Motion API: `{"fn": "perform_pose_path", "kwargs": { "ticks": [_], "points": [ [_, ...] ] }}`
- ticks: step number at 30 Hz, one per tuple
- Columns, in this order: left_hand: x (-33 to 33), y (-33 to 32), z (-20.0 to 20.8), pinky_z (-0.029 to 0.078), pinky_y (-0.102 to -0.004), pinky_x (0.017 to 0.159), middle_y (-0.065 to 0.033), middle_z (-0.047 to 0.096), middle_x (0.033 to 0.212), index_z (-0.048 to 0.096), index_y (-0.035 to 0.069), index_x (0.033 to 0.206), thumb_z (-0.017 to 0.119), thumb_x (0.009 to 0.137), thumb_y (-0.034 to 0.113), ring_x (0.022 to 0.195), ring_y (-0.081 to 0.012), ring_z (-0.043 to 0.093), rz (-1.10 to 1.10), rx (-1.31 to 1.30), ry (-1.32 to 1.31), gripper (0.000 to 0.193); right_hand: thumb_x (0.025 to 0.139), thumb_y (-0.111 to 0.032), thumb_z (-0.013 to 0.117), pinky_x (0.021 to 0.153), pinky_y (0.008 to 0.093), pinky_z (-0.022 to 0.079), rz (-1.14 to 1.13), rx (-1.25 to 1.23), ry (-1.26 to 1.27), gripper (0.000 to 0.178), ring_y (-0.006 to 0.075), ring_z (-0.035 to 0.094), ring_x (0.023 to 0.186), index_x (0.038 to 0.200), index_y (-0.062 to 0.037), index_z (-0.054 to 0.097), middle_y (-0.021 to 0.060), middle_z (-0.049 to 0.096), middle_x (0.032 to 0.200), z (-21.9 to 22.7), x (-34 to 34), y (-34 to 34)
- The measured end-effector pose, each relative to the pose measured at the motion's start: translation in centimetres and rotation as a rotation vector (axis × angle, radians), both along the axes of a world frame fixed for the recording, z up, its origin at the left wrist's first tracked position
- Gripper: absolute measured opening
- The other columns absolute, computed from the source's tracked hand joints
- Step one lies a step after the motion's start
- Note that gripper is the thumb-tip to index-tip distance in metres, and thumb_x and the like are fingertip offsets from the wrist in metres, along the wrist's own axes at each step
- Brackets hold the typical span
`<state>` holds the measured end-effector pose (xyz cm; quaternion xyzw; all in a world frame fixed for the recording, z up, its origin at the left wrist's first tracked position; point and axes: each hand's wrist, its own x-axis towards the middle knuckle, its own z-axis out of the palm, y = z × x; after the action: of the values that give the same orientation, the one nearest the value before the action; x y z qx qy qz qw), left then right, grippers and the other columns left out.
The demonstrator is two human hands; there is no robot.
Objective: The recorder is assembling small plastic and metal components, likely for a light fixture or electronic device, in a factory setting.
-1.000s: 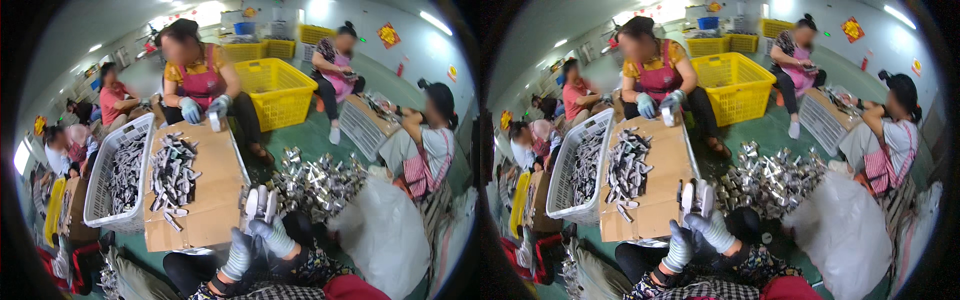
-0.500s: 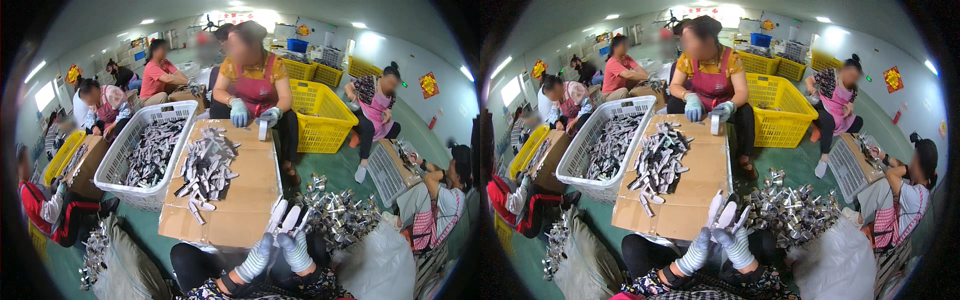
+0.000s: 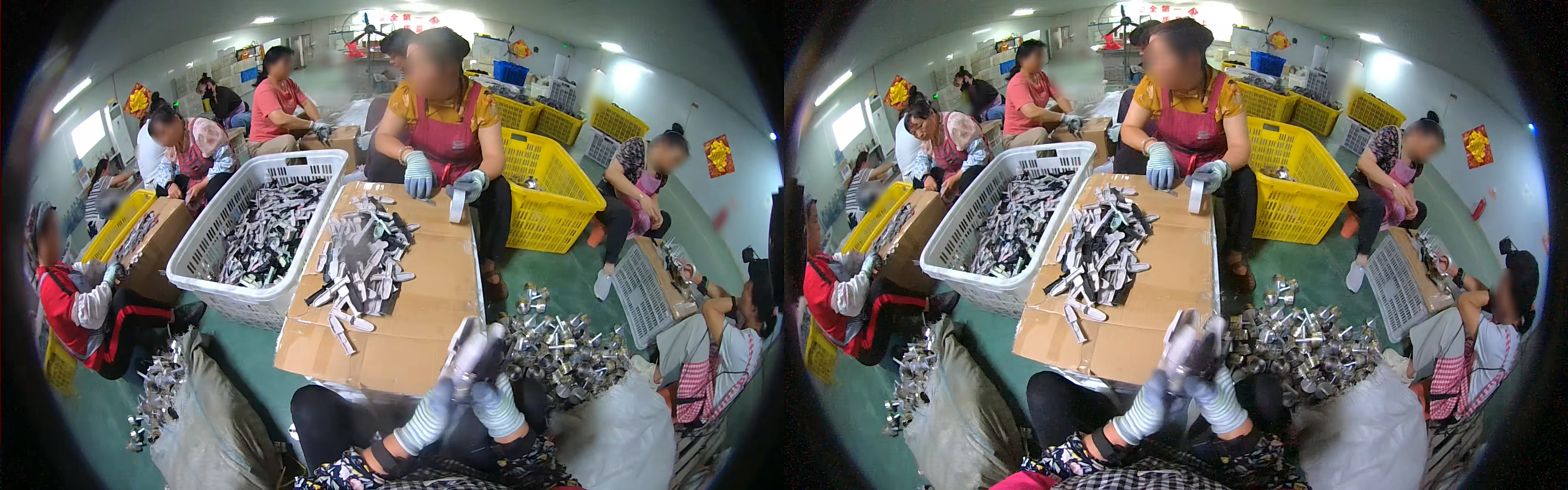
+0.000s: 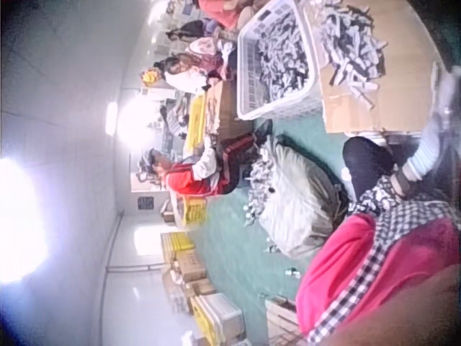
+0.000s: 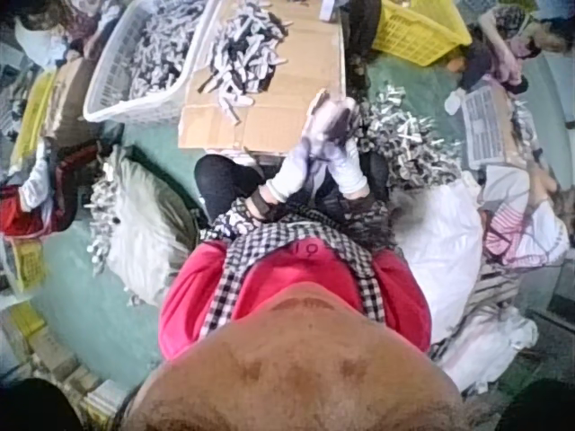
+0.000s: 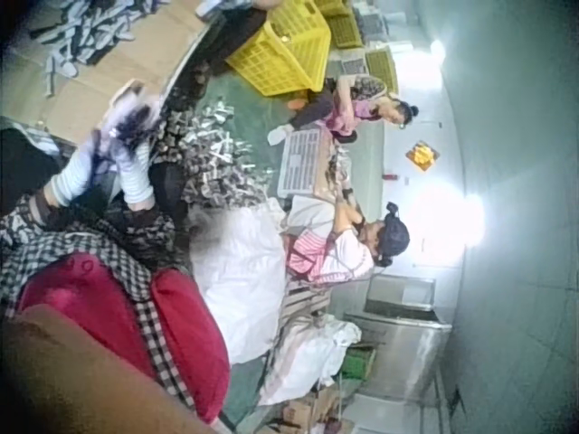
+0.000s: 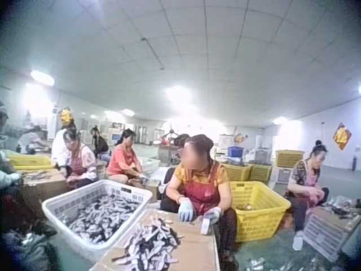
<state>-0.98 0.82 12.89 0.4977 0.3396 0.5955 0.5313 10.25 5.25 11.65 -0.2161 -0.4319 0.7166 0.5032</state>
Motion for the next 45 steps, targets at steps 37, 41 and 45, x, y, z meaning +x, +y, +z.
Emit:
{"fn": "perform_pose_path", "kwargs": {
  "ticks": [37,41,45],
  "points": [
    [-1.3,1.4,-3.2,0.047,-0.0283,0.052,-0.0093,0.060,0.082,0.048,0.002,0.116,0.047,0.075,0.074,0.063,-0.0210,0.058,-0.410,-0.700,-0.329,0.083,0.075,-0.029,0.071,0.084,0.0333,0.047,0.088,-0.214,0.130,0.073,0.0180,0.054,0.099,0.134,-0.0081,0.034,0.0073,0.054,0.111,0.7,2.6,3.1],
    [-3.5,2.5,-4.3,0.045,-0.0244,0.065,-0.0052,0.062,0.081,0.060,0.000,0.097,0.051,0.093,0.026,0.072,-0.0125,0.056,0.143,-0.282,0.465,0.027,0.078,-0.038,0.069,0.075,0.0356,0.052,-0.009,-0.290,0.199,0.061,0.0207,0.059,0.086,0.122,-0.0048,0.044,0.0115,0.057,0.100,2.6,8.9,9.4],
    [-5.2,4.9,-4.7,0.047,-0.0283,0.066,-0.0110,0.062,0.078,0.059,-0.001,0.095,0.053,0.090,0.013,0.072,-0.0164,0.058,0.298,-0.256,0.643,0.016,0.080,-0.049,0.063,0.067,0.0383,0.053,0.083,-0.607,-0.196,0.054,0.0232,0.061,0.075,0.108,-0.0044,0.054,0.0109,0.060,0.082,-3.4,14.7,16.9]
  ]
}}
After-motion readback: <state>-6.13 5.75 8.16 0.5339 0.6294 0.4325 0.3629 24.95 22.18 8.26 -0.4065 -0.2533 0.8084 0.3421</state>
